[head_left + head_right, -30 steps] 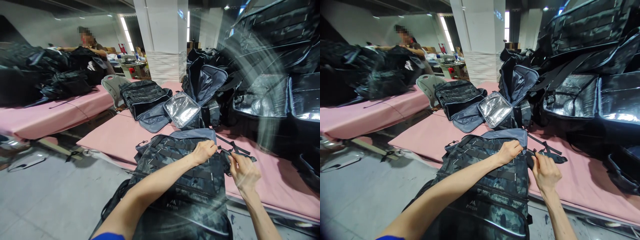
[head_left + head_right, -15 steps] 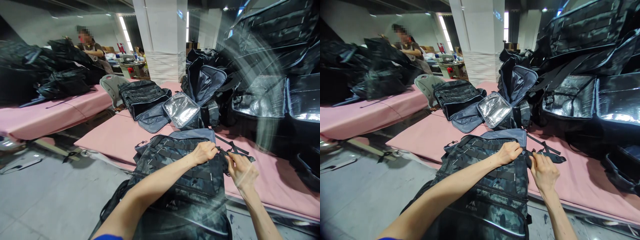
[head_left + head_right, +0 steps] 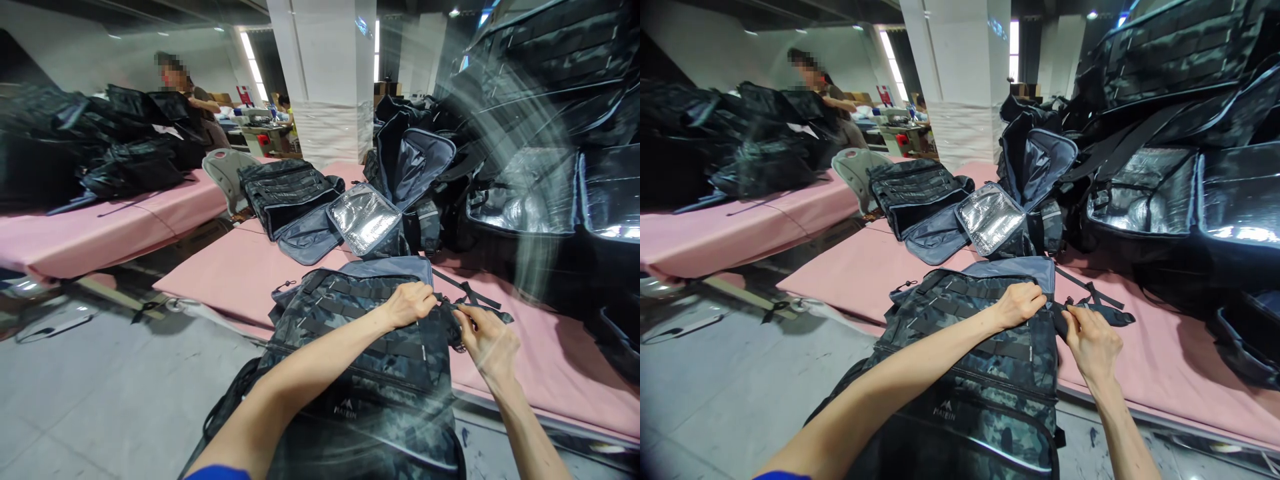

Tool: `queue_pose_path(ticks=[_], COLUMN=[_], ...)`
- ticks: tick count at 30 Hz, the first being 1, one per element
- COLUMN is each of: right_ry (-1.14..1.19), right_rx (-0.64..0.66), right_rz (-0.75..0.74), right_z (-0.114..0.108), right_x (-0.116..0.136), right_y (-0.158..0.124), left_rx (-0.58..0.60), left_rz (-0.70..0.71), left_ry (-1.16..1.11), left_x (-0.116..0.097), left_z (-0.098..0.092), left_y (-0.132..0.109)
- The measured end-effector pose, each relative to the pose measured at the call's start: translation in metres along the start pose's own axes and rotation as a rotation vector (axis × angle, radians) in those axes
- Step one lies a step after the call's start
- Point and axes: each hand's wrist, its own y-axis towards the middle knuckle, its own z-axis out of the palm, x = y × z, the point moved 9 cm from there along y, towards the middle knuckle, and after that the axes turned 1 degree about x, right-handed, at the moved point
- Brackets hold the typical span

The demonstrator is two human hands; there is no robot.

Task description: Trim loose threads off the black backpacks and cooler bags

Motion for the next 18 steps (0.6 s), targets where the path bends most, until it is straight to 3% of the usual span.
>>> queue_pose_path(ticks=[8,18], right_ry=[-0.019,0.062], right_rx=[-0.011,-0.012], right_rz=[-0.069,0.021], right_z=[-0.0039,0.0047], right_x=[0.0076,-0.0003], right_y=[0.0,-0.0031], left_rx=[0.049,0.083], left_rz=[-0.029,-0.04], left_ry=[0.002,-0.017], left_x=[0.0036,0.004], left_z=[0.0081,0.0085], left_y=[-0.0023,-0.0014])
